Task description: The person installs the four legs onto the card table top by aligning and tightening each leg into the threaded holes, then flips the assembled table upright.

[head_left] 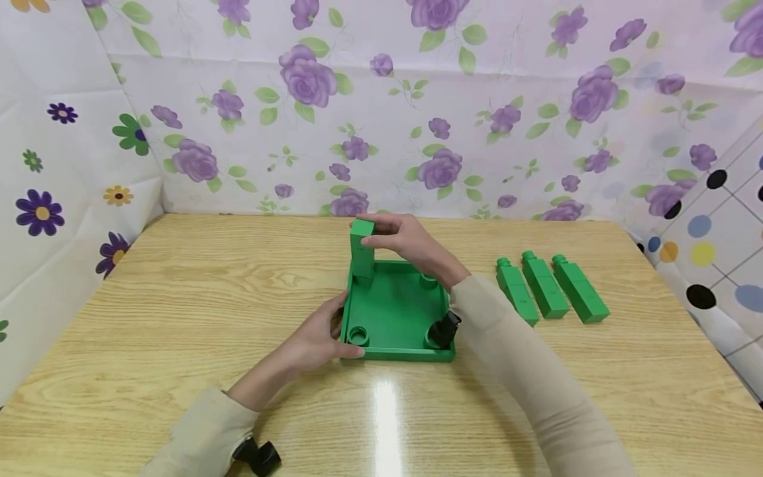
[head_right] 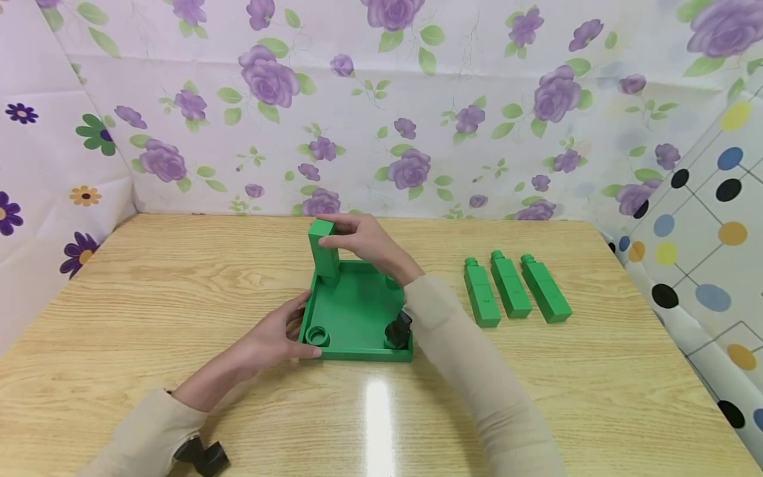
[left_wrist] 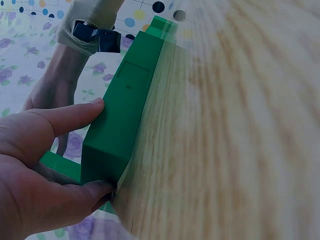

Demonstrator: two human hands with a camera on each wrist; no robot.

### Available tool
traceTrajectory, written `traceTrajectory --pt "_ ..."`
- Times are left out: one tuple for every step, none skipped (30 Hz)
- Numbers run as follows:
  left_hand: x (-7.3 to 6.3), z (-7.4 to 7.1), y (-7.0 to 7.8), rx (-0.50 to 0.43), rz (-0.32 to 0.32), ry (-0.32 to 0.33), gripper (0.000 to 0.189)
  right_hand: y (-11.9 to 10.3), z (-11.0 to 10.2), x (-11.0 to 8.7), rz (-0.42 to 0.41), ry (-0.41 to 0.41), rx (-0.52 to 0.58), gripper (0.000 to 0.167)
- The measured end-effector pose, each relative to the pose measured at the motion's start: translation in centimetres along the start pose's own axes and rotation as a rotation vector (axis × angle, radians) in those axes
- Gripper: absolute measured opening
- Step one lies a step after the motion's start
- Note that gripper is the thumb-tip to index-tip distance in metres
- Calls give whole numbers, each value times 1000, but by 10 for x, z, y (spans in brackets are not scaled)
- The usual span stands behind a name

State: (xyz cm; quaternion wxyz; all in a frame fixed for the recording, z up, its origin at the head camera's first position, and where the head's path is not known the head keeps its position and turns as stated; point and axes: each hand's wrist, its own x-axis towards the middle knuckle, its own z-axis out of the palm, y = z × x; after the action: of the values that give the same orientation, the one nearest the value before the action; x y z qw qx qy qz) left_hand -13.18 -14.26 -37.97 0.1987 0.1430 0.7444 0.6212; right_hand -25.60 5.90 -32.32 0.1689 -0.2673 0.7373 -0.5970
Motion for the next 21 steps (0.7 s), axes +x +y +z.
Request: traceTrajectory --pt "0 0 0 -2 0 -1 98 0 0 0 -6 -3 -6 51" --pt "0 0 0 -2 -2 1 98 0 -1 0 -14 -8 -10 51" --pt "0 0 0 -2 -5 1 98 1 -1 0 -22 -14 -13 51" --pt "0 0 0 -2 -6 2 98 1 -1 0 -30 -19 -17 50" --pt "0 0 0 -3 -8 3 98 0 -1 0 -37 -25 -22 50" --pt "0 0 0 -3 -10 4 98 0 -1 0 -45 -31 -24 50" --pt "0 0 0 -3 -11 5 98 0 -1 0 -52 -35 -27 49" --pt "0 0 0 -4 -11 6 98 0 -1 0 -56 -35 -33 49" --pt "0 0 0 -5 -12 5 98 -1 -1 -1 -58 -34 -41 49" --pt "0 0 0 -5 -12 6 98 -1 -1 -1 -57 -30 -55 49" --pt "0 0 0 -5 -12 5 98 -2 -1 -2 -57 -25 -70 50" --pt "0 0 0 -5 -13 5 98 -2 0 -2 -58 -20 -83 50" --pt "0 0 0 -5 -13 5 98 -3 0 -2 -58 -14 -98 50" --pt "0 0 0 -4 -14 5 98 -3 0 -2 -59 -9 -111 51" --pt "0 0 0 -2 -15 6 98 -3 0 -2 -62 -4 -127 51" --pt "0 0 0 -2 -16 6 98 -4 1 -1 -63 1 -138 51" --pt "0 0 0 -3 -16 6 98 -4 1 -1 -67 5 -148 51" --pt "0 0 0 -3 -16 7 98 -4 1 0 -71 10 -160 51" --pt "0 0 0 -5 -15 6 98 -3 2 0 -73 17 -173 50" --pt "0 0 0 -7 -13 5 98 -3 2 1 -72 24 -185 49" --pt "0 0 0 -9 -13 4 98 -4 3 1 -70 36 -202 48"
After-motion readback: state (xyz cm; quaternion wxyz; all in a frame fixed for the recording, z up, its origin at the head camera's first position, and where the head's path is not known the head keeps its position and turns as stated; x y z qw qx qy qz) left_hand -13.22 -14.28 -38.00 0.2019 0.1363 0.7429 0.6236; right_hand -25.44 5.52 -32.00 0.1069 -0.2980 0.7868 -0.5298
